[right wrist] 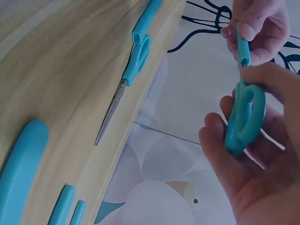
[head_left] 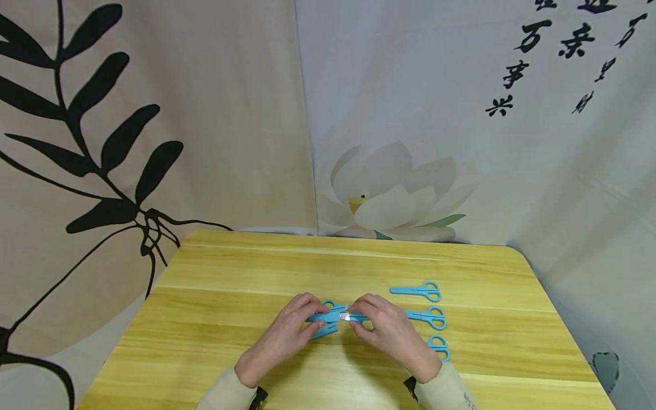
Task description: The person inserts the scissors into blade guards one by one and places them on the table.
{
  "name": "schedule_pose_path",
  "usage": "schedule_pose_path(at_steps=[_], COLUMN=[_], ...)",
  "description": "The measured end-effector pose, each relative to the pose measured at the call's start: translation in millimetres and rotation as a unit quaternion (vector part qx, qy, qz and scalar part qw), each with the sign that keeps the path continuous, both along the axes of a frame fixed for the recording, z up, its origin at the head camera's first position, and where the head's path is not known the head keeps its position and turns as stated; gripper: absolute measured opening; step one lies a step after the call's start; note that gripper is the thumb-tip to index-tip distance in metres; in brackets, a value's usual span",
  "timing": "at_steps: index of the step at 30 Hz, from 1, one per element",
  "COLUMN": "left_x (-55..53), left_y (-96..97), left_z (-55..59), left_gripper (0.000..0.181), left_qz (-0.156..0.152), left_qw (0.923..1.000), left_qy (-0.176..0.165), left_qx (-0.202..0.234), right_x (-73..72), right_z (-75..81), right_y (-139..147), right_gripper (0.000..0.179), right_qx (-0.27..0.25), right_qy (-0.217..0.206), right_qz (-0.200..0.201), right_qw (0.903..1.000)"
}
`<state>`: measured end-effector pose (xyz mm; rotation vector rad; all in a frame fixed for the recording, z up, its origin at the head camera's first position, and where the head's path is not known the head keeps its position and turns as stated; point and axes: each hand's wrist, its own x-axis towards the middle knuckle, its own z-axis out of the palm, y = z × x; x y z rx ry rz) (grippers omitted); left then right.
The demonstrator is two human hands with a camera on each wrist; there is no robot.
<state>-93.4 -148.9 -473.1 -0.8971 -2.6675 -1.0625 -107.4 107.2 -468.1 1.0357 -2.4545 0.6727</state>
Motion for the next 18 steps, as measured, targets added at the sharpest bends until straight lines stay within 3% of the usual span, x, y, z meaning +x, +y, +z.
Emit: schedule_pose_path(at_steps=[18], left_x=[-0.7], left_y=[2.1], left_z=[-1.6], left_gripper=[0.024], left_qz=[0.000], left_qw=[0.9999], left_qy=[0.014], left_qx=[-0.010], right_x=[-0.5], right_z=[0.7], right_y=[2.1], right_gripper=[0.026], right_qx=[-0.010], right_qy=[-0.040], right_qz=[0.004], right_qw=[0.9991])
